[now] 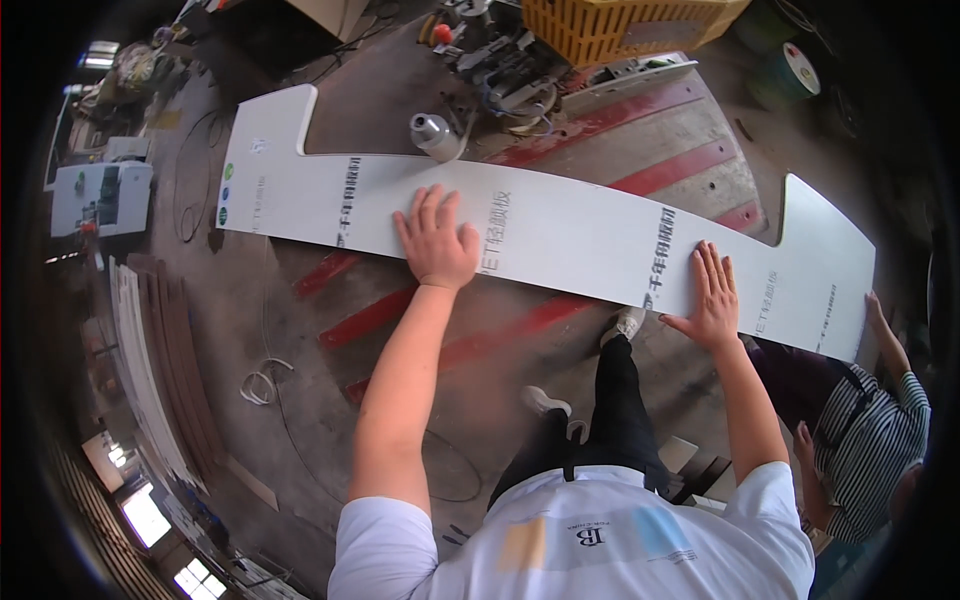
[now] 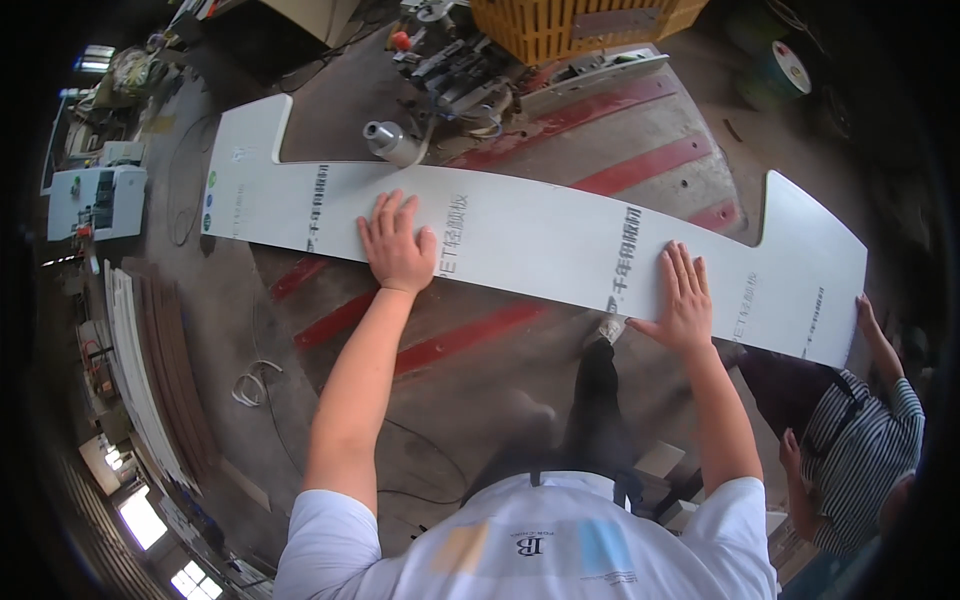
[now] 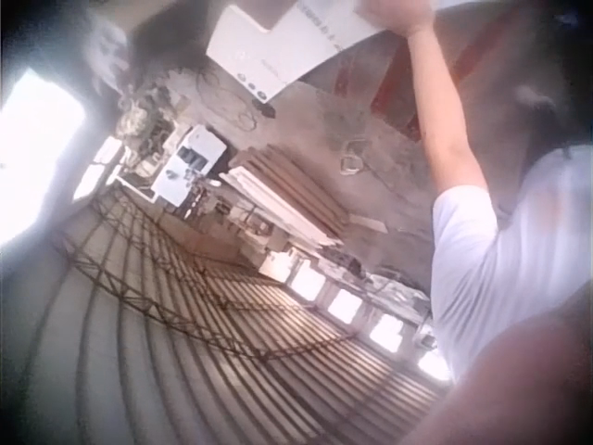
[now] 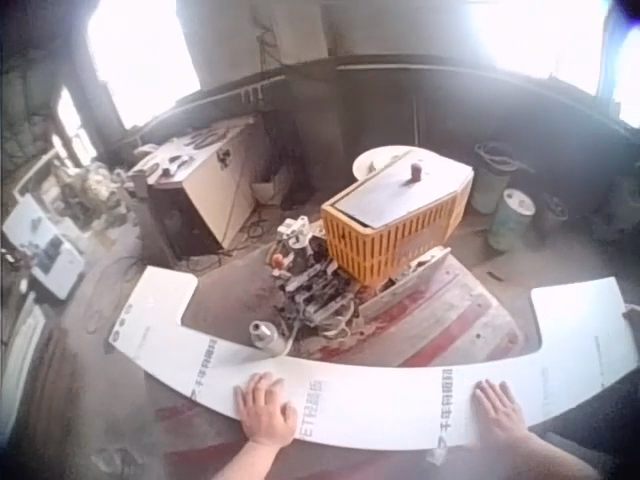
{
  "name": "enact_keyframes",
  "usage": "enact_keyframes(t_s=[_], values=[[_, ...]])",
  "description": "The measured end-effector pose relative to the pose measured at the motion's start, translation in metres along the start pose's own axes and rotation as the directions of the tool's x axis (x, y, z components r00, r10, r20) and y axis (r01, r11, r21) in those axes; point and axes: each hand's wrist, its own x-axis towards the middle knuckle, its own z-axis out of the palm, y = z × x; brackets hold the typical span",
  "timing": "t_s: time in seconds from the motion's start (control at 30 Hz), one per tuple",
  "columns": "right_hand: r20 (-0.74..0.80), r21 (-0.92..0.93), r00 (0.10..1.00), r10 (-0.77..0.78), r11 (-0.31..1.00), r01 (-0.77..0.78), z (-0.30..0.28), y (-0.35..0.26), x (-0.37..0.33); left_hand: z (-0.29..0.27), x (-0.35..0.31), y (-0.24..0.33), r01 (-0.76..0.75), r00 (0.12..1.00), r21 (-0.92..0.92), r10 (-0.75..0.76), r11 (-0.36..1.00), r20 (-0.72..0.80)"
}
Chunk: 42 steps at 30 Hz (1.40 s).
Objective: The person picks up a shaped wooden panel, carries it to a table, and applies an edge-banding strip along its edge by hand with a coworker. They then guide the panel's edges through an edge-banding machine and carry the panel away.
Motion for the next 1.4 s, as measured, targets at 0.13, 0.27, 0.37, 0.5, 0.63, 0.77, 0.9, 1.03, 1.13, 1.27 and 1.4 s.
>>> enact_keyframes(t_s=[0.13, 0.27, 0.37, 0.5, 0.63, 0.77, 0.9, 1.03, 1.13, 1.27, 1.4], values=[[0.027, 0.039, 0.999, 0.031, 0.999, -0.032, 0.002, -0.001, -0.002, -0.002, -0.001, -0.017, -0.043, 0.999, 0.069, 0.042, 0.997, 0.015], [0.043, 0.019, 0.999, 0.03, 0.999, -0.03, 0.002, -0.01, 0.005, 0.0, -0.005, -0.034, -0.061, 0.998, 0.112, 0.058, 0.992, 0.028], [0.055, 0.022, 0.998, 0.032, 0.999, -0.033, -0.001, -0.012, 0.005, 0.004, -0.001, -0.035, -0.081, 0.997, 0.1, 0.079, 0.992, 0.025], [0.051, 0.014, 0.998, 0.033, 0.999, -0.034, -0.001, -0.017, 0.006, 0.003, 0.001, -0.039, -0.08, 0.996, 0.095, 0.077, 0.992, 0.036], [0.076, -0.002, 0.996, 0.044, 0.999, -0.044, 0.001, -0.027, 0.008, 0.0, 0.002, -0.047, -0.073, 0.997, 0.096, 0.069, 0.993, 0.042], [0.059, 0.004, 0.998, 0.037, 0.999, -0.037, 0.0, -0.031, 0.009, 0.006, 0.003, -0.054, -0.07, 0.996, 0.075, 0.066, 0.995, 0.051], [0.065, 0.051, 0.997, 0.043, 0.998, -0.046, -0.007, -0.045, 0.019, -0.003, 0.005, -0.067, -0.069, 0.997, 0.071, 0.065, 0.995, 0.049], [0.107, 0.039, 0.993, 0.051, 0.998, -0.056, -0.01, -0.053, 0.026, -0.003, 0.006, -0.076, -0.053, 0.997, 0.078, 0.048, 0.996, 0.056], [0.145, 0.011, 0.988, 0.045, 0.999, -0.047, -0.009, -0.06, 0.037, -0.009, 0.008, -0.087, -0.027, 0.998, 0.089, 0.021, 0.996, 0.066], [0.173, 0.014, 0.983, 0.057, 0.998, -0.061, -0.021, -0.06, 0.041, -0.003, 0.014, -0.085, -0.022, 0.997, 0.055, 0.018, 0.998, 0.079], [0.177, 0.018, 0.984, 0.033, 0.999, -0.037, -0.02, -0.061, 0.051, -0.006, 0.017, -0.089, 0.005, 0.996, 0.056, -0.01, 0.998, 0.085]])
